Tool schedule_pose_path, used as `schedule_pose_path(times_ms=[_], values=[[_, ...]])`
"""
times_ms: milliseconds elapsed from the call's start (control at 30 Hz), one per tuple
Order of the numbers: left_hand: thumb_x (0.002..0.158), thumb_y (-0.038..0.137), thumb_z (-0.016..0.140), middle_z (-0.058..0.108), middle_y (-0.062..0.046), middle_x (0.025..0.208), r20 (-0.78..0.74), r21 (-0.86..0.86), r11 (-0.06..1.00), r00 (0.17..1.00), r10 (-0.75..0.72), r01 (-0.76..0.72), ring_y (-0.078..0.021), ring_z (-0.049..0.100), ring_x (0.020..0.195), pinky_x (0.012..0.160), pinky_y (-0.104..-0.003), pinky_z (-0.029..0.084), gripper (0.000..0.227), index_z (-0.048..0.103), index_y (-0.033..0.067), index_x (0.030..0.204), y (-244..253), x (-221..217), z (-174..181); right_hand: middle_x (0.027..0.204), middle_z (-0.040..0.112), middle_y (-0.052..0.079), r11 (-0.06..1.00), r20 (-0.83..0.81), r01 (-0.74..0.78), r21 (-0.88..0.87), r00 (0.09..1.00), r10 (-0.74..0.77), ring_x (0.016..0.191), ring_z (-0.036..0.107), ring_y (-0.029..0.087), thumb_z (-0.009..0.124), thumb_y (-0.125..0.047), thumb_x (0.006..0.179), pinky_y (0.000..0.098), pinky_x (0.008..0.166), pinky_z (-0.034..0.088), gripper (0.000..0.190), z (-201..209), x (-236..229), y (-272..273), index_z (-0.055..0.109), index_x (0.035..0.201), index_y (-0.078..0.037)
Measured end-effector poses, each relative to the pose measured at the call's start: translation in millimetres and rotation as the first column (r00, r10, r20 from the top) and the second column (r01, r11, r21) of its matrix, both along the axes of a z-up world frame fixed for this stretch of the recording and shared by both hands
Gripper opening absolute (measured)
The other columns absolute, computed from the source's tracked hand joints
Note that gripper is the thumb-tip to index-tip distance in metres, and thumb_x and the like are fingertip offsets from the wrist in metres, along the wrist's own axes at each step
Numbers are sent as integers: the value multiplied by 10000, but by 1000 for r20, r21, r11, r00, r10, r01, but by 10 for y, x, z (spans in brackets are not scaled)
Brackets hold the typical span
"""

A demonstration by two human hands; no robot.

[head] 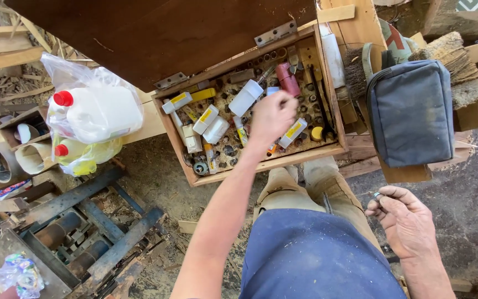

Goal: Searching through various storage containers and boxes in a woodworking shop to find specific hardware components and fasteners.

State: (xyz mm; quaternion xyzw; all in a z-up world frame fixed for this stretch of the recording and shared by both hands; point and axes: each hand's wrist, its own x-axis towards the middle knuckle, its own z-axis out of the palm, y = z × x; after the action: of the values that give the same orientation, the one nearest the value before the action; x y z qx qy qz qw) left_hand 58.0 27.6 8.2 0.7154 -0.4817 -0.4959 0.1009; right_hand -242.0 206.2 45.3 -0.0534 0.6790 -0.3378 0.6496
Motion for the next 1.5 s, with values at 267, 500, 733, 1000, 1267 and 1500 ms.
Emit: schedule_pose_path(times_ms=[267, 500, 733, 1000, 1267, 1500], values=[[1029, 264, 553, 800, 6, 1030, 218, 327, 921, 931, -292, 212, -101, 677, 715, 721, -261, 592, 229, 774, 204, 1040, 942, 956, 240, 946, 652, 182, 1000, 15, -15, 0, 1000, 15, 816, 657, 315, 594, 72, 974, 419, 780, 611, 187, -81, 25, 45, 666, 1145, 45], [983, 371, 702, 559, 21, 603, 474, 106, 838, 714, -515, 535, -159, 507, 514, 460, -305, 435, 213, 643, 167, 980, 1477, 943, -601, 969, 661, 190, 998, -8, -65, 20, 998, 65, 853, 670, 317, 608, 69, 962, 430, 826, 618, 212, 77, 209, -26, 661, 1167, 64], [967, 151, 719, 576, 34, 596, 661, 152, 555, 333, -673, 818, -74, 470, 413, 352, -252, 381, 92, 652, 143, 904, 1557, 846, -946, 972, 648, 275, 994, -37, -106, 35, 994, 107, 855, 661, 383, 554, 109, 973, 459, 883, 601, 264, 154, 263, 33, 640, 1223, 115], [985, 249, 577, 646, -31, 818, 499, -66, 633, 575, -648, 771, -271, 668, 560, 385, -405, 474, 113, 642, 157, 977, 1519, 1070, -771, 1098, 662, 312, 990, 2, -132, 41, 991, 132, 944, 621, 386, 497, 130, 996, 448, 939, 564, 308, 566, 500, -61, 640, 1266, 167], [826, 126, 558, 717, -17, 879, -236, -453, 860, 898, -371, 236, -116, 652, 732, 647, -237, 572, 188, 649, 156, 988, 1652, 790, 202, 1223, 689, 351, 992, 60, -119, 47, 991, 116, 978, 669, 436, 468, 186, 951, 459, 952, 566, 352, 828, 764, -67, 631, 1263, 192], [861, 56, 662, 732, -49, 800, -649, -5, 986, 749, -131, 168, -165, 750, 783, 639, -278, 581, 150, 547, 130, 925, 1721, 9, 1109, 1338, 695, 273, 989, 75, -143, 33, 987, 141, 1034, 691, 395, 523, 126, 938, 466, 969, 580, 344, 736, 834, 88, 649, 1256, 161]])
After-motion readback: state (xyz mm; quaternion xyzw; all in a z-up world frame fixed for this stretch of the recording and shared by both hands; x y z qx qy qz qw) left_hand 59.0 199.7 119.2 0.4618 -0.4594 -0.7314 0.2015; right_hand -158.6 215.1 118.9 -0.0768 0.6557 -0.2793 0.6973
